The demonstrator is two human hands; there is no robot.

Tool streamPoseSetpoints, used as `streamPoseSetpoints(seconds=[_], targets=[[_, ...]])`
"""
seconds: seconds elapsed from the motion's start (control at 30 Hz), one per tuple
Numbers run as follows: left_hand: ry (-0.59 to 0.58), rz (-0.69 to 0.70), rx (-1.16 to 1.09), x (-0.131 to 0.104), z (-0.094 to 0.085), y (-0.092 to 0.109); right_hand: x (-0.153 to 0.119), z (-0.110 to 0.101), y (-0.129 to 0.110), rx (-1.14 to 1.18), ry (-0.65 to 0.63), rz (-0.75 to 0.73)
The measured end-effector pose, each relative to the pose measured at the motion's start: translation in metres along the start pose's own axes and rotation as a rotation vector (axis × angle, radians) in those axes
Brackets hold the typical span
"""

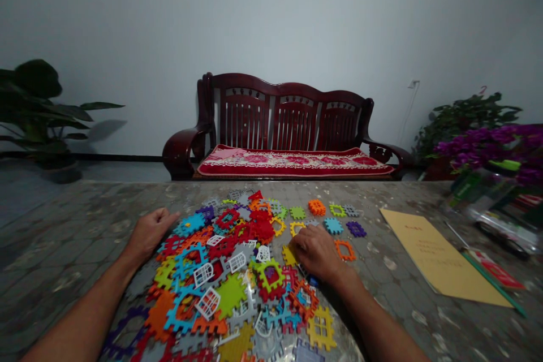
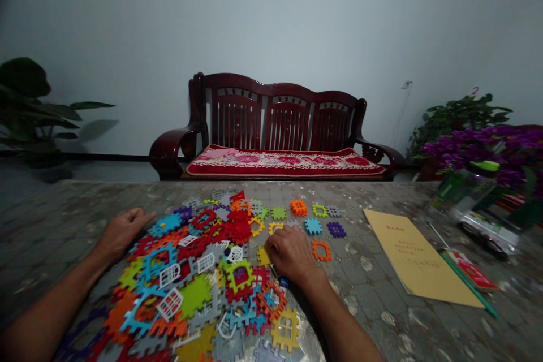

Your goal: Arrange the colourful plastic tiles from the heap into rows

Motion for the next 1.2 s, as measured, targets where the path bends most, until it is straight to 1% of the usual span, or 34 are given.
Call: streamPoseSetpoints(seconds=[0.07,0.13,0.23,0.4,0.53,0.7,0.83,0.9,1.0,1.1,1.2], targets=[[0.002,-0.004,-0.009,0.0,0.0,-0.001,0.004,-0.002,0.001,0.065,0.001,0.06],[0.005,-0.008,-0.016,-0.001,0.001,-0.002,0.01,-0.005,0.002,0.112,0.029,0.117],[0.005,-0.008,-0.025,-0.001,0.001,-0.002,0.024,-0.008,-0.001,0.082,0.041,0.147],[0.0,-0.012,-0.034,-0.001,0.0,-0.001,0.045,-0.002,-0.015,-0.035,-0.086,0.116],[0.005,-0.012,-0.04,-0.001,0.0,0.0,0.054,0.0,-0.025,-0.089,-0.138,0.07],[0.012,-0.01,-0.043,-0.002,0.0,0.001,0.056,0.0,-0.035,-0.155,-0.136,-0.062],[0.017,-0.012,-0.043,-0.001,0.0,0.0,0.052,-0.011,-0.041,-0.144,-0.114,-0.091],[0.02,-0.015,-0.045,-0.001,0.0,-0.001,0.051,-0.019,-0.041,-0.11,-0.107,-0.055],[0.018,-0.019,-0.047,-0.001,0.0,-0.001,0.049,-0.029,-0.031,-0.011,-0.095,0.092],[0.012,-0.021,-0.047,-0.001,0.001,-0.002,0.045,-0.027,-0.009,0.138,-0.101,0.262],[0.007,-0.02,-0.045,-0.001,0.001,-0.002,0.039,-0.018,0.015,0.234,-0.079,0.367]])
Point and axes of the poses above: each hand's wrist, its own x-axis towards the middle knuckle, its own z-axis out of the palm, y = z × x, the point moved 5 cm from there along x, towards the middle knuckle, and after that the axes turned 4 degrees about z, right-handed, at the moved point
